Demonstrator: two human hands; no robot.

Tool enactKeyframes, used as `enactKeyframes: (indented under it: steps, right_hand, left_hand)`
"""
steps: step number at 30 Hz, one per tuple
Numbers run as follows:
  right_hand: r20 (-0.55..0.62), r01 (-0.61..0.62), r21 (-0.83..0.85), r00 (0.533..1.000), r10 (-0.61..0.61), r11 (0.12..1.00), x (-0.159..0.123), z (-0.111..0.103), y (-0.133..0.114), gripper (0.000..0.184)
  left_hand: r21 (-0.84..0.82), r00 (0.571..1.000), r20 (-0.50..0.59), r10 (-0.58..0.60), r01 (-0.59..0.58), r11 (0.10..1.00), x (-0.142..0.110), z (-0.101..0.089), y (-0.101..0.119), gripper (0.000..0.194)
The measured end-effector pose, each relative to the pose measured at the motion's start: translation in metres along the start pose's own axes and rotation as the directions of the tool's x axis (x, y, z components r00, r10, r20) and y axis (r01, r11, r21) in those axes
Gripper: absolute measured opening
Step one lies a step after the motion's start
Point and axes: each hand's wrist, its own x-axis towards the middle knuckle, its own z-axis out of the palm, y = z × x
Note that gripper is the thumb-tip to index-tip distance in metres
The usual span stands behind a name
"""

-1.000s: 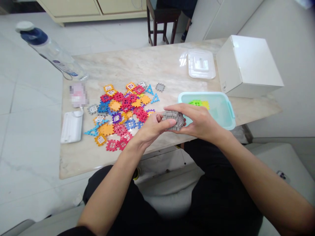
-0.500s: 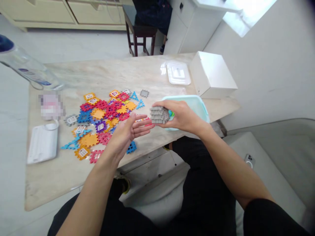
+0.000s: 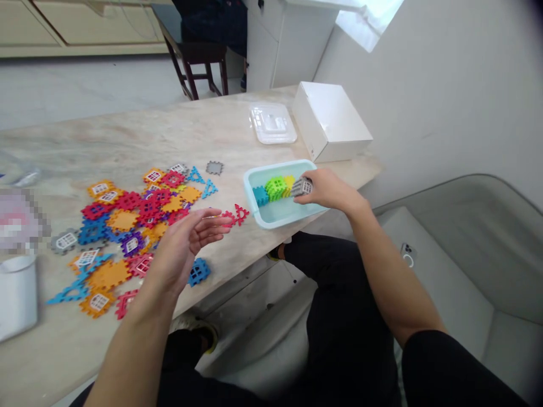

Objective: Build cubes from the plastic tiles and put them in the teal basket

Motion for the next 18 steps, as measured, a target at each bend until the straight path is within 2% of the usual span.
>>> enactKeyframes:
  steps: [4, 6, 9, 13, 18]
  right_hand:
    - [0.263, 0.048, -0.054, 0.964, -0.032, 0.997, 0.015, 0.018, -0.026, 0.033]
    - [0.341, 0.072, -0.101, 0.939, -0.033, 0.992, 0.023, 0.028, -0.039, 0.037]
    - [0.399, 0.084, -0.148, 0.917, -0.018, 0.985, 0.034, 0.039, -0.051, 0.042]
    - [0.456, 0.114, -0.130, 0.889, -0.043, 0.985, 0.042, 0.049, -0.055, 0.049]
    - [0.533, 0.053, -0.109, 0.846, 0.014, 0.993, 0.048, 0.055, -0.056, 0.056]
  left_hand:
    - [0.048, 0.999, 0.039, -0.010, 0.008, 0.999, 0.004, 0.010, -0.005, 0.040]
    - [0.030, 0.997, 0.069, -0.045, 0.043, 0.999, 0.006, 0.013, -0.008, 0.040]
    - [0.004, 0.994, 0.080, -0.076, 0.076, 0.997, 0.009, 0.017, -0.011, 0.040]
    - [0.007, 0.996, 0.070, -0.062, 0.061, 0.998, 0.009, 0.021, -0.012, 0.038]
    - [-0.053, 0.988, 0.079, -0.136, 0.140, 0.989, 0.008, 0.024, -0.009, 0.030]
